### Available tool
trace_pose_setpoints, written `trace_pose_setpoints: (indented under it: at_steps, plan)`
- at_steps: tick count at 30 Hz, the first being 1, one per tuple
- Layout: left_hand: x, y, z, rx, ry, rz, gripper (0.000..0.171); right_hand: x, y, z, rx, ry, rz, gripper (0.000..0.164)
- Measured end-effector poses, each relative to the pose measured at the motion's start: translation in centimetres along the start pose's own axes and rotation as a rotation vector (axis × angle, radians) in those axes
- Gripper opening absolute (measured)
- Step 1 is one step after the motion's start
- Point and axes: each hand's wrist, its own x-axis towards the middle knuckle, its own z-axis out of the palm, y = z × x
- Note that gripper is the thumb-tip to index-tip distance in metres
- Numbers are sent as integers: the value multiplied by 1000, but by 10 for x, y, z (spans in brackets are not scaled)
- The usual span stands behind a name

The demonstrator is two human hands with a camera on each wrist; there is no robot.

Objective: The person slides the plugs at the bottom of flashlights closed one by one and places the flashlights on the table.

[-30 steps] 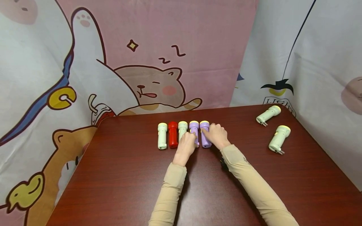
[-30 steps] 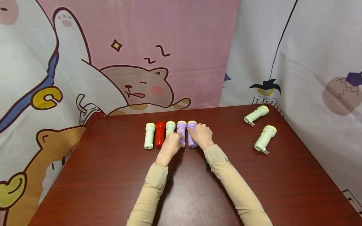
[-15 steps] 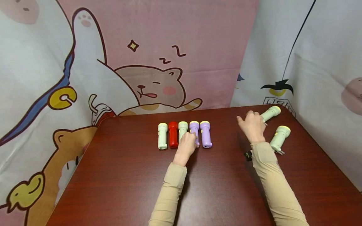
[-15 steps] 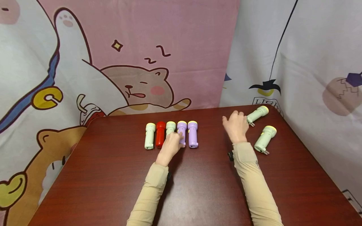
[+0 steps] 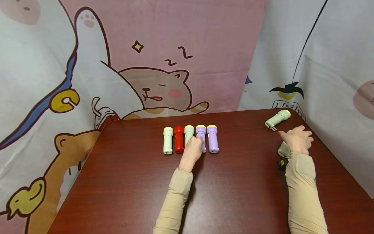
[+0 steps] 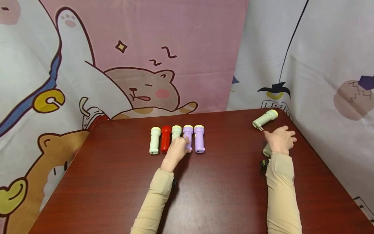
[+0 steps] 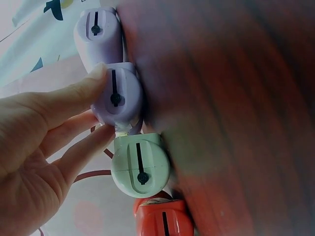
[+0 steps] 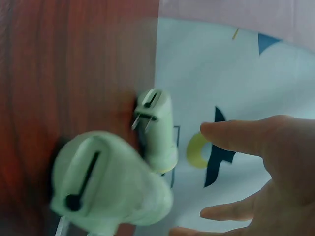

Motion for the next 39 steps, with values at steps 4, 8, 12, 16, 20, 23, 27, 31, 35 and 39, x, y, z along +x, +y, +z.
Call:
trace_pose_setpoints:
  at_steps: [4,8,12,16,20,23,27,31,35,39]
  plan:
    - [0,0,0,-8,-3,-6,22,2,10,-1,-6,-67,40,98]
    - [0,0,0,-11,5,9,22,5,18,2,-41,-82,39,98]
    - [0,-1,1,-20,11,9,23,7,25,6,-52,-65,14,90]
    - [0,-1,0,-29,-3,6,23,8,28,8,-32,-39,6,76]
    - [1,-1,0,-36,-14,4,25,7,29,8,-30,-20,14,72]
    - [1,-1,0,-36,-9,3,25,8,29,8,-47,-19,21,73]
    - [0,-1,0,-34,-12,-8,26,8,30,8,-40,-14,31,74]
    - [-1,-1,-1,-40,-19,-21,26,8,31,9,-1,-12,55,75]
    - [-1,-1,-2,-42,-22,-22,27,8,31,10,10,-18,55,79]
    - [-1,-1,-1,-36,-21,-16,26,8,28,12,9,-3,13,77]
